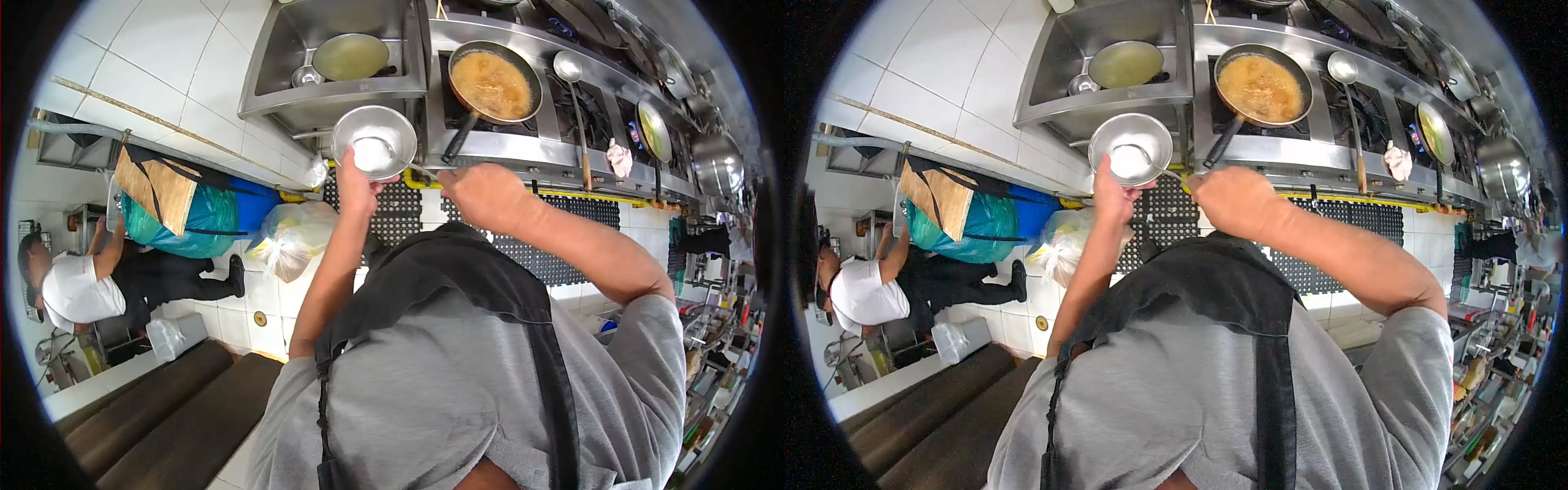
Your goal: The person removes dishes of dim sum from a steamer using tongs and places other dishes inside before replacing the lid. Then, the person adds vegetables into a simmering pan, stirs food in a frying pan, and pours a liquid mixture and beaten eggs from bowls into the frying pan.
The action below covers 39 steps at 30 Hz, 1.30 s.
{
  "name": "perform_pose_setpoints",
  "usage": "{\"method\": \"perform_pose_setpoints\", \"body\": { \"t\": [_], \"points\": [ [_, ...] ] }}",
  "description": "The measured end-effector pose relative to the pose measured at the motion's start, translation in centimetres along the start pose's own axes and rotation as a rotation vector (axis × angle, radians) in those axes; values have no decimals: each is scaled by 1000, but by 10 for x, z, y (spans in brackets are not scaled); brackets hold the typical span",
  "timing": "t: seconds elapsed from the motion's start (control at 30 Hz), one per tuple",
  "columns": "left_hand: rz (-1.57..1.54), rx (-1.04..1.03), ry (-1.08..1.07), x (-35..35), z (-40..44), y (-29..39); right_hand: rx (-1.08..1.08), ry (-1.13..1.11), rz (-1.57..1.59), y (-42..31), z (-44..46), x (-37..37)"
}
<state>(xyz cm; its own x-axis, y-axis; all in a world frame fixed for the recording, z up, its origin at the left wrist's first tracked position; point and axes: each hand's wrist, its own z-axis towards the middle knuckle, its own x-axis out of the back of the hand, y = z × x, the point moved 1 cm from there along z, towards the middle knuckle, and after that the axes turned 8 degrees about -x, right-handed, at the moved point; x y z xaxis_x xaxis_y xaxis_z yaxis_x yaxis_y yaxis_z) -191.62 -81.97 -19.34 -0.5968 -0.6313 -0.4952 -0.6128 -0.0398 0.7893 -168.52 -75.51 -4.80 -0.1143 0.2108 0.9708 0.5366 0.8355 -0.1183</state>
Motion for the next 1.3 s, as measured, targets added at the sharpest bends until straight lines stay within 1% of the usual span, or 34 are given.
{"method": "perform_pose_setpoints", "body": {
  "t": [0.03, 0.07, 0.17, 0.2, 0.3, 0.43, 0.47, 0.53, 0.67, 0.77, 0.8, 0.9, 0.93, 1.03, 1.07, 1.13, 1.17, 1.23, 1.3],
  "points": [
    [40, 37, -29, -5, -6, 2, 41, 8, -62, 9, -9, 4],
    [79, 31, -62, -12, -13, 4, 50, -36, -138, 13, -21, 20],
    [143, 62, -120, -27, -30, 5, 83, -18, -173, 41, -43, 32],
    [169, 78, -124, -29, -33, 4, 81, -71, -198, 45, -49, 48],
    [153, 98, -130, -41, -40, -5, 80, 34, -235, 66, -67, 56],
    [137, 64, -129, -47, -40, -16, 71, 87, -279, 73, -89, 74],
    [142, 57, -127, -49, -39, -18, 43, 69, -306, 72, -92, 79],
    [181, 46, -135, -51, -33, -21, 45, 127, -290, 74, -96, 84],
    [174, 37, -126, -64, -29, -17, -32, 193, -321, 78, -93, 93],
    [177, 8, -140, -68, -21, -20, -38, 215, -330, 80, -80, 90],
    [177, -20, -174, -70, -20, -19, -50, 213, -334, 81, -74, 86],
    [135, -15, -251, -75, -18, -11, -112, 201, -417, 75, -63, 76],
    [103, -30, -242, -76, -17, -8, -137, 147, -410, 72, -60, 74],
    [36, -82, -195, -75, -13, -9, -122, 23, -320, 68, -51, 48],
    [32, -104, -174, -74, -8, -14, -171, 13, -182, 61, -46, 39],
    [-17, -142, -137, -70, 0, -25, -209, -43, -30, 45, -35, 34],
    [-16, -161, -82, -70, 1, -27, -231, -70, 50, 37, -30, 32],
    [-15, -207, 26, -72, 3, -29, -230, -16, 228, 30, -21, 13],
    [9, -208, 72, -67, 8, -32, -235, 44, 408, 24, -12, -6]
  ]
}}
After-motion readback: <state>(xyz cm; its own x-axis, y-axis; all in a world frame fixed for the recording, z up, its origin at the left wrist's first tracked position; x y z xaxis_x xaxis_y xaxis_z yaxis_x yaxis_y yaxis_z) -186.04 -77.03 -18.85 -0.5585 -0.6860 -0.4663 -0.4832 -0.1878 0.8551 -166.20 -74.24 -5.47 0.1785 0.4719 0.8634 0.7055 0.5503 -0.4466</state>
